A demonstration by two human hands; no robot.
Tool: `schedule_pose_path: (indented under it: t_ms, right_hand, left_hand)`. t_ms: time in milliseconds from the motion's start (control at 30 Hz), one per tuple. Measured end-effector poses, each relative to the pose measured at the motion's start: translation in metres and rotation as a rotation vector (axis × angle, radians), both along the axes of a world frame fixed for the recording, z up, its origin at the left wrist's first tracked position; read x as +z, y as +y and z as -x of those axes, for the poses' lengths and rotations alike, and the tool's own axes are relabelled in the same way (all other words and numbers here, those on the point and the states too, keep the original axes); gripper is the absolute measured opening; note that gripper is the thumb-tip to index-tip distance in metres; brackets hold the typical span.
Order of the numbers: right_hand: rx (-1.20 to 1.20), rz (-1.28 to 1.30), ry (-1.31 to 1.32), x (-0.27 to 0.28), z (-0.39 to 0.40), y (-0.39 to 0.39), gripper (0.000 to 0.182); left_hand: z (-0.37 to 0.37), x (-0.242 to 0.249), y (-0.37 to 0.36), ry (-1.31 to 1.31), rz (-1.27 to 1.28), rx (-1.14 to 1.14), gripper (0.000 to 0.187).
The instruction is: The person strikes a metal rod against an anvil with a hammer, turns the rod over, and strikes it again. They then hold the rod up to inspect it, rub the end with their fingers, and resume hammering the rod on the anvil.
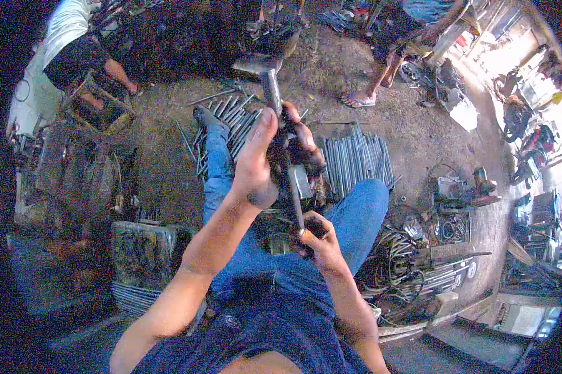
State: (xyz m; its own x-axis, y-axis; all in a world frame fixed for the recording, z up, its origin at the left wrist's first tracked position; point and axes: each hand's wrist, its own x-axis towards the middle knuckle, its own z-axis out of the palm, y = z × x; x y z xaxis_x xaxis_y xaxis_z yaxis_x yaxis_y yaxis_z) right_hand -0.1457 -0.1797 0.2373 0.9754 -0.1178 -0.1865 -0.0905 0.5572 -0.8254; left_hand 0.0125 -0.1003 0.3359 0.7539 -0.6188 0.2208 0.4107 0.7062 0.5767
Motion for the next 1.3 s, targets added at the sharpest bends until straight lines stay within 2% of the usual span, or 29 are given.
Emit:
schedule_pose_path:
  t_ms: [67, 133, 200, 267, 367, 433, 500, 600, 700, 767, 833, 900, 1033, 1133, 1200, 1300]
  right_hand:
    - [0.014, -0.03, -0.009, 0.001, 0.002, -0.001, 0.029]
    - [0.029, -0.062, -0.014, 0.0, 0.003, -0.002, 0.029]
    - [0.043, -0.156, 0.016, -0.002, 0.006, -0.003, 0.029]
    - [0.038, -0.159, 0.049, -0.004, 0.008, -0.003, 0.03]
    - [0.027, -0.144, 0.088, -0.007, 0.007, -0.002, 0.031]
    - [0.02, -0.128, 0.088, -0.006, 0.005, 0.001, 0.032]
    - [-0.019, 0.001, -0.043, -0.005, 0.003, 0.007, 0.032]
    - [0.021, -0.037, 0.0, -0.003, 0.003, 0.007, 0.031]
    - [0.057, -0.122, 0.018, 0.002, 0.002, 0.01, 0.031]
    - [0.082, -0.121, 0.019, 0.005, 0.002, 0.011, 0.031]
    - [0.105, -0.118, 0.02, 0.007, 0.001, 0.011, 0.031]
    - [0.173, -0.266, -0.048, 0.009, 0.002, 0.013, 0.03]
    - [0.196, -0.291, -0.062, 0.003, 0.002, 0.009, 0.03]
    - [0.189, -0.263, -0.04, 0.001, -0.001, 0.009, 0.033]
    - [0.018, -0.032, -0.114, 0.002, -0.006, 0.016, 0.039]
    - [0.036, 0.036, -0.063, 0.009, -0.006, 0.011, 0.036]
  left_hand:
    - [0.0, 0.0, 0.002, -0.026, 0.048, -0.064, 0.039]
    - [0.005, 0.011, 0.004, 0.132, 0.194, -0.201, 0.042]
    - [0.002, 0.004, 0.003, 0.14, 0.195, -0.203, 0.043]
    - [0.0, -0.002, 0.004, -0.014, 0.097, -0.125, 0.041]
    - [0.005, 0.006, 0.009, -0.053, 0.048, -0.057, 0.036]
    - [0.008, 0.008, 0.011, -0.042, 0.039, -0.033, 0.034]
    - [0.009, 0.01, 0.013, -0.029, 0.031, -0.009, 0.032]
    - [0.011, 0.013, 0.018, -0.029, 0.051, -0.038, 0.03]
    - [0.013, 0.017, 0.02, -0.047, -0.007, 0.072, 0.033]
    - [0.013, 0.014, 0.022, 0.007, 0.116, -0.024, 0.037]
    - [0.013, 0.02, 0.027, 0.008, 0.118, -0.067, 0.038]
    - [0.011, 0.019, 0.028, 0.011, 0.128, -0.15, 0.039]
    - [0.008, 0.012, 0.028, -0.045, 0.121, -0.123, 0.037]
    - [0.01, 0.014, 0.027, -0.048, 0.087, -0.058, 0.032]
    - [0.011, 0.017, 0.027, -0.018, 0.062, 0.009, 0.026]
    - [0.013, 0.022, 0.026, -0.031, 0.053, 0.048, 0.025]
